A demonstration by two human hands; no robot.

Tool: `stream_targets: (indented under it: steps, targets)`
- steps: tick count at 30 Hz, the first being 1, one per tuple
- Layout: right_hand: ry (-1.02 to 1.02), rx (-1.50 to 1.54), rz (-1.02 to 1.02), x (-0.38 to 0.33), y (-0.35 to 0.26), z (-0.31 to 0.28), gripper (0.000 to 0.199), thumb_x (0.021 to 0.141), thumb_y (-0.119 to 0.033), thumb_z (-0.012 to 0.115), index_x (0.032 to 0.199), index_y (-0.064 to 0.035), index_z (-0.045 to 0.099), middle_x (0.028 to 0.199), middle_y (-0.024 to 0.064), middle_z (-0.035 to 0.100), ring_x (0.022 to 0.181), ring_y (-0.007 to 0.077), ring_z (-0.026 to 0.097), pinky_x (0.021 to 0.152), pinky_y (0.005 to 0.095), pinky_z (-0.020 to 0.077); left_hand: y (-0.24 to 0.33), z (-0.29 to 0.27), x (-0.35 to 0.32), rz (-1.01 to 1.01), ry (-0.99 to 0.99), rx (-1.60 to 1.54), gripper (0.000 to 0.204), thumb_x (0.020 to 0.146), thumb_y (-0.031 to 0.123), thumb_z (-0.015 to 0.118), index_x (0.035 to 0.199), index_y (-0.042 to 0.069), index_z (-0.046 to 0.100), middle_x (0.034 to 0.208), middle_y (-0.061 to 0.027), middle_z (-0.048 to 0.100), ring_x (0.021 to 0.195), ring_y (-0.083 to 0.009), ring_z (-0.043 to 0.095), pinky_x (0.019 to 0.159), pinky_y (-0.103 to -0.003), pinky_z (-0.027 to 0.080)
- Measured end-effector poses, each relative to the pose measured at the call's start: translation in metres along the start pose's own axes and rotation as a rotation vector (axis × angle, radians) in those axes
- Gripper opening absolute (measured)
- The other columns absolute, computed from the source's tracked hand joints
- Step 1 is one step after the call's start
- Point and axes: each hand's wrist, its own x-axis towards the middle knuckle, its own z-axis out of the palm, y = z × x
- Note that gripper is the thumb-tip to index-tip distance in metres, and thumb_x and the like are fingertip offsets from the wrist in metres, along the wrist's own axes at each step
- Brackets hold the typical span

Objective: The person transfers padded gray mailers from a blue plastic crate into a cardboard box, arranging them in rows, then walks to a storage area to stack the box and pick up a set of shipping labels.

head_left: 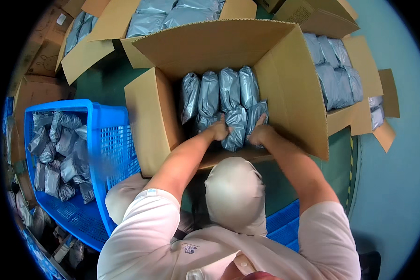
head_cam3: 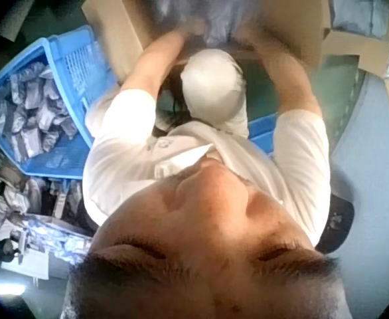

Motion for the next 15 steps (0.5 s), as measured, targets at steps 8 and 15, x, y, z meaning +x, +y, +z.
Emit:
stream_targets:
  steps: [8,15]
  targets:
    - [-0.027,-0.200,0.000,0.047,0.016,0.025,0.126,0.085,-0.060,0.067,0.148,-0.0018,-0.026,0.146,0.0226,0.048,0.133,0.0322,0.049,0.111,0.0380,0.0371,0.059,-0.052,-0.076,-0.042,0.002,0.287,0.066,0.097,0.054,0.048,0.134,0.000,0.056,0.136,-0.0208,0.057,0.126,-0.0361,0.055,0.105,-0.043,0.044]
    - [0.240,-0.216,-0.286,-0.081,0.004,-0.028,0.056,0.094,-0.047,0.054,0.132,-0.0066,0.057,0.128,0.0202,0.063,0.120,0.0347,0.060,0.099,0.0460,0.0479,0.041,-0.197,-0.219,0.406,0.375,0.208,0.052,0.094,0.041,0.060,0.132,0.006,0.058,0.121,-0.0200,0.066,0.107,-0.0354,0.065,0.092,-0.043,0.052]
